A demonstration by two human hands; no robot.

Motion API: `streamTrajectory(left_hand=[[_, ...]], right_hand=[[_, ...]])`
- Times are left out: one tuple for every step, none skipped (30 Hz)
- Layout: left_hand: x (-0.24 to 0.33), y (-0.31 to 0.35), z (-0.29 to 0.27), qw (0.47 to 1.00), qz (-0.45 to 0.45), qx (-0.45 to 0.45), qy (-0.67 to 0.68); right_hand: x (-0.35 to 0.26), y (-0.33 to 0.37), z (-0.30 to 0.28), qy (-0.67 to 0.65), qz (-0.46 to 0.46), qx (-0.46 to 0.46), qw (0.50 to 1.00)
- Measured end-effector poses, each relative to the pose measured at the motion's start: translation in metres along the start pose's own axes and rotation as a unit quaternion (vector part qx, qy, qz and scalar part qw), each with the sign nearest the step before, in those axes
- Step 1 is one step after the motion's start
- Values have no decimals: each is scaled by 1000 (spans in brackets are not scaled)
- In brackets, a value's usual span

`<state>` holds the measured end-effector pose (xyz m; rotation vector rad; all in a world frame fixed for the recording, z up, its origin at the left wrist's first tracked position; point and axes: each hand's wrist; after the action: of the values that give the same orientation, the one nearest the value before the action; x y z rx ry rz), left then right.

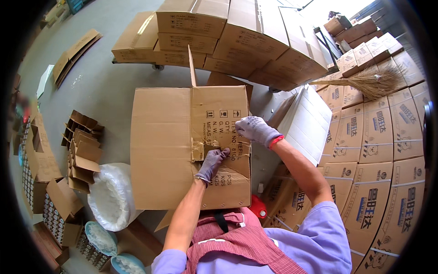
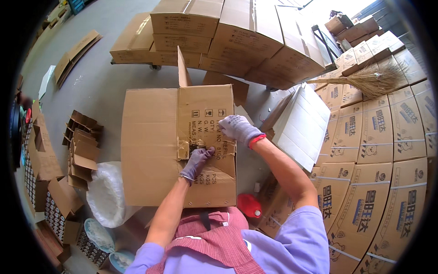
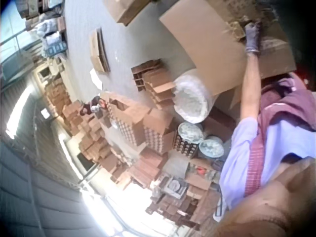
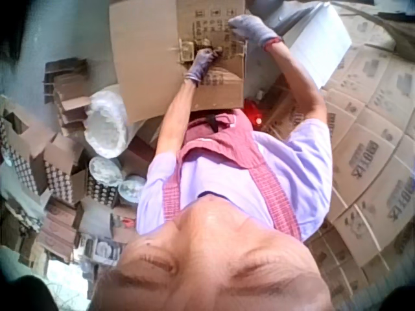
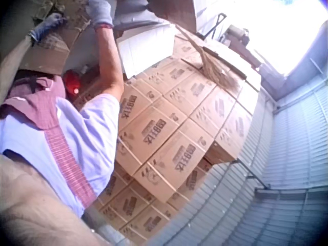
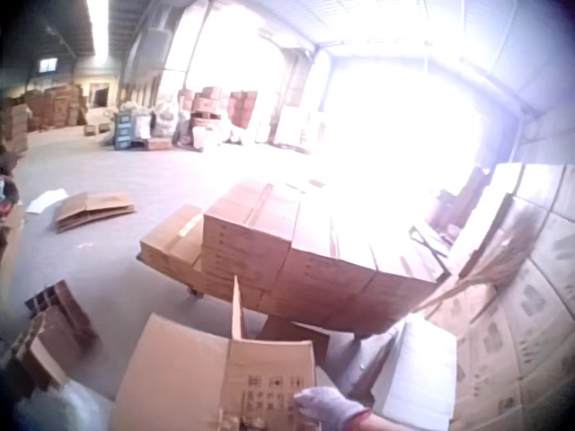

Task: The person packs light green thermos flasks into a cardboard box with dividers. They unwrap each flask from plastic, wipe the rim with a cloth, place it in a compartment, and add white foam inserts. The person also assembles and places a cardboard divider into the box.

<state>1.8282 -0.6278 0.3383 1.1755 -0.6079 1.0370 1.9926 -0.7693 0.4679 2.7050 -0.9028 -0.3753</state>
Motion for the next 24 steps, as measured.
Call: streamTrajectory(left_hand=[[-7,-4,5,1000,-3,-2,9],[-14,-7,9,1000,-7,-3,18],[-15,-6,16,1000,-4,-15,19],[-16,-3,22,999,-1,-27,21],[-18,-2,28,999,2,-38,23],[-27,-2,29,999,9,-30,33],[-36,-7,28,999,21,-18,44],[-46,-11,26,998,33,-7,54],[-40,-11,31,996,33,2,79],[-34,-13,37,994,34,10,105],[-29,-13,42,991,34,18,130],[-25,-14,42,993,32,22,110],[-22,-16,44,995,30,27,93],[-19,-17,45,996,27,31,77],[-27,-27,43,998,26,32,58],[-42,-42,36,998,28,35,41],[-53,-50,33,999,21,31,18],[-51,-45,39,1000,7,24,14],[-40,-40,46,1000,-5,19,9],[-32,-36,53,1000,-17,14,4],[-30,-34,60,999,24,23,17],[-27,-32,63,998,34,26,39],[-25,-30,66,997,43,30,62],[-22,-28,70,994,52,33,85]], right_hand=[[5,-2,3,24,17,-23,999],[9,-4,6,49,33,-45,997],[11,-2,5,64,29,-61,996],[16,-1,12,91,26,-70,993],[21,-2,22,117,23,-79,990],[19,-4,28,141,16,-87,986],[13,-7,26,159,-3,-65,985],[6,-12,24,176,0,-76,981],[2,-15,20,195,6,-87,977],[0,-16,17,214,11,-98,972],[8,-12,24,222,-15,-77,972],[14,-4,22,191,-3,-58,980],[22,8,18,162,8,-40,986],[26,19,17,132,19,-23,991],[19,31,21,157,34,12,987],[7,42,24,183,45,48,981],[-6,49,28,188,78,63,977],[-8,60,41,180,150,57,971],[-10,65,53,195,201,48,959],[-10,68,61,210,252,40,944],[-8,71,61,189,269,33,944],[-5,73,61,168,285,27,943],[-2,74,59,147,301,21,942],[1,79,55,129,283,19,950]])
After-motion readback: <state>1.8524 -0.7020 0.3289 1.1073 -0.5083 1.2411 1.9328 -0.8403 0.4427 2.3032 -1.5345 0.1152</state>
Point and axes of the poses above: each hand's wrist, its own y-axis away from the middle knuckle, its own z-axis out of the palm, x = y × z, and after that the axes turned 3 degrees about y, right-handed
